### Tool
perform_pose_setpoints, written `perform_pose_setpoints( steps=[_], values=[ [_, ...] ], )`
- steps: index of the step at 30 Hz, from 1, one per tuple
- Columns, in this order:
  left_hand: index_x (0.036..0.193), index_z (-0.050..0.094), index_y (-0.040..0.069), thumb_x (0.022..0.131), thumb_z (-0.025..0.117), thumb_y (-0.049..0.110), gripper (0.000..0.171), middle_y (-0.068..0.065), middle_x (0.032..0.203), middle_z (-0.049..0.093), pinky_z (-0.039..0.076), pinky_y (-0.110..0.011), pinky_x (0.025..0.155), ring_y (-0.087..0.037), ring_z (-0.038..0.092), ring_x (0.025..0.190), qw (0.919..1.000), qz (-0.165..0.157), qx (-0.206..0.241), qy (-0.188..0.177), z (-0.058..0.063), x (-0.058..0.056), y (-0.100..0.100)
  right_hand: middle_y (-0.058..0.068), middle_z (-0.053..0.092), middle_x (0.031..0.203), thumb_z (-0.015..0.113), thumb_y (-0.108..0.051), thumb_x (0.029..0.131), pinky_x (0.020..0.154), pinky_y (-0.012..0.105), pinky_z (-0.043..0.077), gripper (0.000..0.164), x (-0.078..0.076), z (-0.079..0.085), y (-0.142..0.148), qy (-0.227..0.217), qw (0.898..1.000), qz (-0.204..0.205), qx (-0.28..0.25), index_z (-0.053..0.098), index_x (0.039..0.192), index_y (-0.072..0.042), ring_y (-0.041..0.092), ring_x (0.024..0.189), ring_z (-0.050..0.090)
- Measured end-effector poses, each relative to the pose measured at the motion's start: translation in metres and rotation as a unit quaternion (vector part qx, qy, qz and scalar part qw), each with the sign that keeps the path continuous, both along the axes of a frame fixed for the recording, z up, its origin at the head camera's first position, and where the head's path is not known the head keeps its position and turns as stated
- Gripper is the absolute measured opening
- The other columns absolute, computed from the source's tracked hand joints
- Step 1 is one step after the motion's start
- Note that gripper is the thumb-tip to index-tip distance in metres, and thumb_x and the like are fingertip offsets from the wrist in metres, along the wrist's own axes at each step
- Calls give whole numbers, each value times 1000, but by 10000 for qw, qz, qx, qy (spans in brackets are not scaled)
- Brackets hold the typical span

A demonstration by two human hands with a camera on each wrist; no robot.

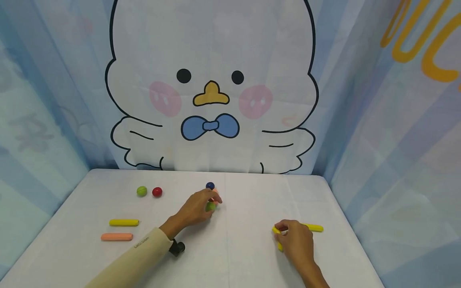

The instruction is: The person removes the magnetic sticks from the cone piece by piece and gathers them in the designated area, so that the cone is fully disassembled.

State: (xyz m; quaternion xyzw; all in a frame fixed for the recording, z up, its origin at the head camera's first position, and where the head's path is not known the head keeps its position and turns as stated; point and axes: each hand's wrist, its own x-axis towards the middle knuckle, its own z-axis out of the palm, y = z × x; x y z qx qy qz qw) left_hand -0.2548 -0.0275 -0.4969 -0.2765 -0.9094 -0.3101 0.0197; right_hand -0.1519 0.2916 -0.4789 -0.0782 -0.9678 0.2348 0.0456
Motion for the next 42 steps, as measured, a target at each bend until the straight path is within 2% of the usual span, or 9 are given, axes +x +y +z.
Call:
perform_pose_setpoints(
  steps=[4,8,12,17,21,28,33,38,42],
  values=[
    [115,73,12,86,88,11,32,-7,115,72,57,-44,99,-24,68,107,9997,229,63,-39,-2,0,-2,3,82,95,92,-10,78,68,33,49,21,1,-4,0,47,10000,40,49,83,97,-12,13,75,69],
    [113,71,10,85,89,8,34,-5,114,74,58,-43,97,-24,70,107,9994,340,119,-2,-5,0,-4,4,82,96,92,-11,79,67,33,49,21,1,-6,0,127,9999,61,52,83,98,-11,13,75,68],
    [113,72,10,86,86,1,32,-5,112,76,58,-43,97,-22,70,105,9992,276,261,-95,-5,1,-6,6,82,96,92,-11,79,70,38,53,22,1,-7,-2,416,9990,113,137,83,100,-10,17,78,72],
    [116,73,11,87,83,-3,34,-4,115,78,56,-45,104,-22,70,109,9979,165,443,-436,-3,2,-8,8,82,97,92,-10,80,79,44,58,25,-6,-4,-13,772,9969,126,105,83,104,-9,23,86,73],
    [120,73,12,89,83,2,34,-4,116,78,56,-46,105,-22,69,110,9972,229,396,-598,-3,1,-9,8,82,101,92,-11,82,83,43,61,24,-15,-1,-29,904,9954,229,-221,84,105,-11,22,90,74],
    [117,75,13,89,85,8,30,-1,112,78,57,-40,97,-16,66,99,9967,260,343,-689,-7,1,-9,3,82,101,91,-12,84,79,25,60,24,-34,1,-60,1082,9874,556,-1013,84,106,-13,16,90,74],
    [119,74,12,88,87,10,34,-2,114,78,59,-33,93,-15,68,99,9959,112,416,-795,-6,2,-9,2,81,101,91,-14,85,82,30,63,24,-52,-2,-83,928,9843,641,-1357,84,108,-15,14,89,73],
    [119,75,15,88,89,20,35,0,112,77,58,-35,93,-15,66,98,9948,390,268,-903,-5,3,-9,1,81,98,90,-15,85,82,32,63,24,-69,-7,-101,749,9818,756,-1571,84,108,-17,13,86,72],
    [115,76,16,87,90,24,33,2,106,77,55,-35,89,-14,63,95,9957,502,125,-773,-5,3,-10,3,81,97,90,-12,85,82,33,64,21,-83,-13,-112,754,9769,955,-1756,84,106,-16,13,85,73]
  ],
)
